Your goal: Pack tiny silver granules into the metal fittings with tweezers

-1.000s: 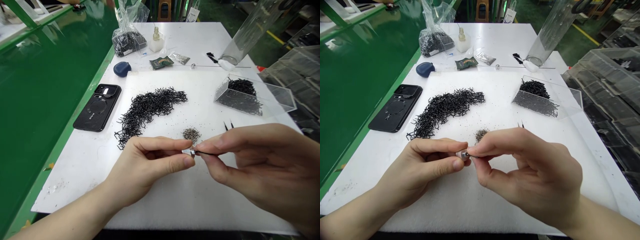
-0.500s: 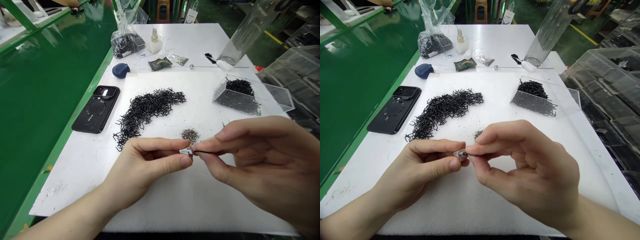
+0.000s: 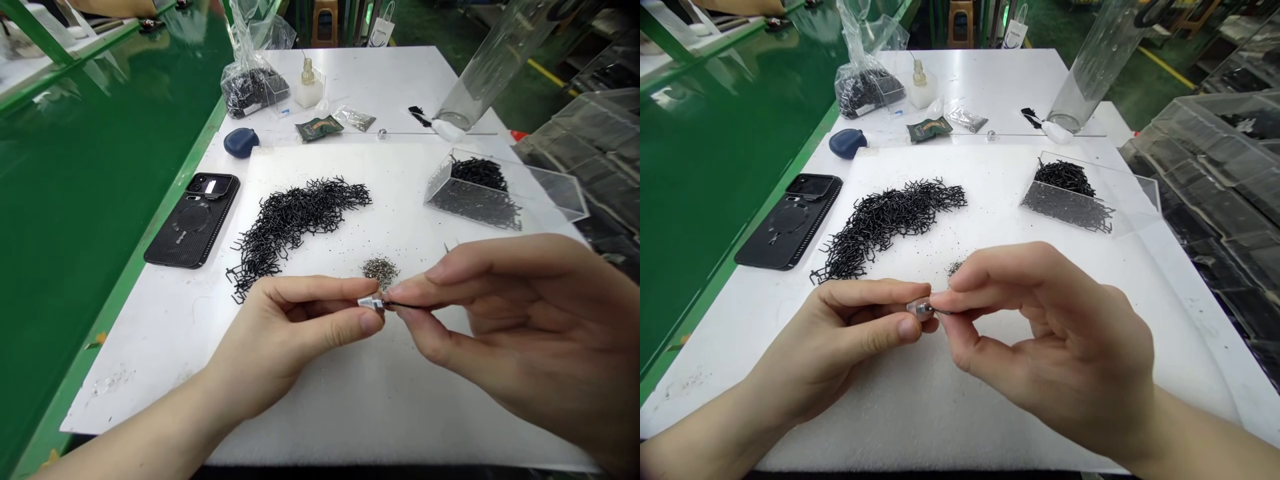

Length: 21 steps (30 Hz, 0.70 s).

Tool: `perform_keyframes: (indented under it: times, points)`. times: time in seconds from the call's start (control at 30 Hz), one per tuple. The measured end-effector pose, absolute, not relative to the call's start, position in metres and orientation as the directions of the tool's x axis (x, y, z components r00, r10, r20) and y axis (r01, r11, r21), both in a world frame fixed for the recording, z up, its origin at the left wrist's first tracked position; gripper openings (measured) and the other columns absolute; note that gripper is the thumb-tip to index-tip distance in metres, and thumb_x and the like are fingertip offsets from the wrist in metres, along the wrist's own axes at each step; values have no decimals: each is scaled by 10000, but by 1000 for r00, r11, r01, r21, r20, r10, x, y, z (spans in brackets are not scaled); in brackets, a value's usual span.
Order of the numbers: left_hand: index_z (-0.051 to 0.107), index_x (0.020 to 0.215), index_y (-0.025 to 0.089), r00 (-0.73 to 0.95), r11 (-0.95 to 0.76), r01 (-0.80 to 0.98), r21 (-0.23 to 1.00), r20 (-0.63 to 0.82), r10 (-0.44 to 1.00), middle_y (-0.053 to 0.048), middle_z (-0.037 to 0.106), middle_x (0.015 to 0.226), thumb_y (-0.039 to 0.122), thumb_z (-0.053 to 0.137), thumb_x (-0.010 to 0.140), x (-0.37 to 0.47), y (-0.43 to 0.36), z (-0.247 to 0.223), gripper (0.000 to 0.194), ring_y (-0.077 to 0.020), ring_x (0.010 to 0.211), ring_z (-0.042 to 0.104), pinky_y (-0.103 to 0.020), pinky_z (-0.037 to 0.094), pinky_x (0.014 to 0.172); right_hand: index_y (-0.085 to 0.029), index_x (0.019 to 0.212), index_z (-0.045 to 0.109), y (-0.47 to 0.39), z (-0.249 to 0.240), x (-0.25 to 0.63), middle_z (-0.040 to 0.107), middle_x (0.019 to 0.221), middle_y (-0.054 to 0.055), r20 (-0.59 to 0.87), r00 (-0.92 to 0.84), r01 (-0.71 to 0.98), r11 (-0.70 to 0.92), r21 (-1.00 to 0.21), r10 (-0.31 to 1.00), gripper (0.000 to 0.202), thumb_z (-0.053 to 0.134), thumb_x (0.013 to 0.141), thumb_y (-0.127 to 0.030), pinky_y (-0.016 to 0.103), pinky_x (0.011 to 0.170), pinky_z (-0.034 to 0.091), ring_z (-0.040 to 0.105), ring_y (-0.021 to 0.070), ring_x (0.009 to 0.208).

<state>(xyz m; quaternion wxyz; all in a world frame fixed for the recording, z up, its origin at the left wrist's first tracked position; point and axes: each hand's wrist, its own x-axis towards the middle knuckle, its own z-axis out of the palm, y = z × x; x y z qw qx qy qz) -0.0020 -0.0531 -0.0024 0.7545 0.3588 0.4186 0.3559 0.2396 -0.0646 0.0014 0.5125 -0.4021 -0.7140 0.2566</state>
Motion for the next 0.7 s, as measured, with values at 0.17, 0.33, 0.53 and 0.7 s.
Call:
perform_keyframes:
  times: [0.17,0.33,0.53,0.7]
  points:
    - [1026,1018,362,396,493,-240,837,-379,836,40,992,1044,184,1143,844,-2,-52,-3,275,-159,1012,953,-112,701,930,-324,1161,807,-65,0,237,969,1027,-90,524,-143,306,541,-783,840,446,954,891,-2,151,945,772,961,156,852]
    - [1024,1035,374,407,486,-253,836,-364,838,65,991,1045,174,1127,872,-3,-53,-5,279,-143,1018,952,-103,699,944,-315,1150,811,-64,-1,235,962,1013,-80,521,-133,295,536,-791,843,447,960,877,6,161,940,777,957,156,848]
    - [1022,1026,390,403,486,-248,838,-367,838,80,990,1040,164,1116,883,-4,-55,-4,284,-131,1011,949,-97,698,938,-313,1126,803,-62,2,238,958,984,-96,526,-154,296,548,-783,836,442,963,870,10,147,925,772,953,142,840]
    - [1022,1022,389,404,490,-246,836,-371,836,78,989,1035,163,1113,883,-2,-53,-4,280,-130,1011,950,-88,693,940,-295,1148,802,-62,0,235,956,1012,-89,521,-136,297,536,-790,843,419,950,892,1,116,948,751,952,122,875]
